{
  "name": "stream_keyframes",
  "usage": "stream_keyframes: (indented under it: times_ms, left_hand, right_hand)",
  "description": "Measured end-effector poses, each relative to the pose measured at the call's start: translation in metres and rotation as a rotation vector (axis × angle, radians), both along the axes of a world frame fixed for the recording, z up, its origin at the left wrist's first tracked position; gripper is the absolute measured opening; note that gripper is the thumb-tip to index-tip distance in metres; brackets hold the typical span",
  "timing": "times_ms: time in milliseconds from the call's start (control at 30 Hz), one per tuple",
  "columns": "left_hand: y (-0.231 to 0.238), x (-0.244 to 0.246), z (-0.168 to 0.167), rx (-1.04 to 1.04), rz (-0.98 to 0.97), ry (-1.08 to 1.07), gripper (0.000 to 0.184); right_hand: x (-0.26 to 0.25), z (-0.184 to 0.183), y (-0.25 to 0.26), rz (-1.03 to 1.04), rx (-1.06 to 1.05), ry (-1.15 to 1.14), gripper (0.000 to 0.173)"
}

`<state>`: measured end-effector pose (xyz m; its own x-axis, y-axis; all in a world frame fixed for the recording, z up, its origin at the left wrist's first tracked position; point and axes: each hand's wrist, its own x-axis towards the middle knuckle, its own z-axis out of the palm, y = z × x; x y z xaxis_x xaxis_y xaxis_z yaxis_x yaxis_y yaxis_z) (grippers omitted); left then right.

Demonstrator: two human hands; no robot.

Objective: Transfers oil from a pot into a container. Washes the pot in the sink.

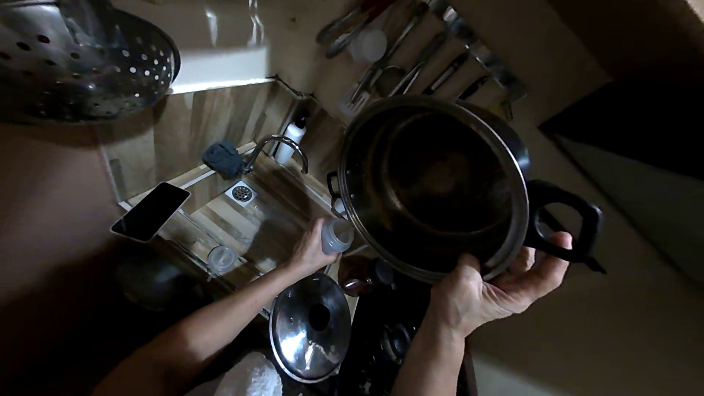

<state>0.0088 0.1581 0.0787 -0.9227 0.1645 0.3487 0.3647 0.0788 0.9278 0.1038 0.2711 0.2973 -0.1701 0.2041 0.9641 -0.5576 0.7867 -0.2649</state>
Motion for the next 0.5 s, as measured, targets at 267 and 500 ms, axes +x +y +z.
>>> stream_keyframes:
  times_ms: [267,500]
  left_hand:
    - [0.004,0.004,0.002,0.032,-0.018,0.003,0.093]
    - [0.005,0.006,0.000,0.061,-0.058,-0.001,0.096]
  right_hand:
    - [0.007,0.000,0.001,0.027,0.148,0.056,0.073]
    - [0.012,0.000,-0.001,0.084,0.185,0.067,0.074]
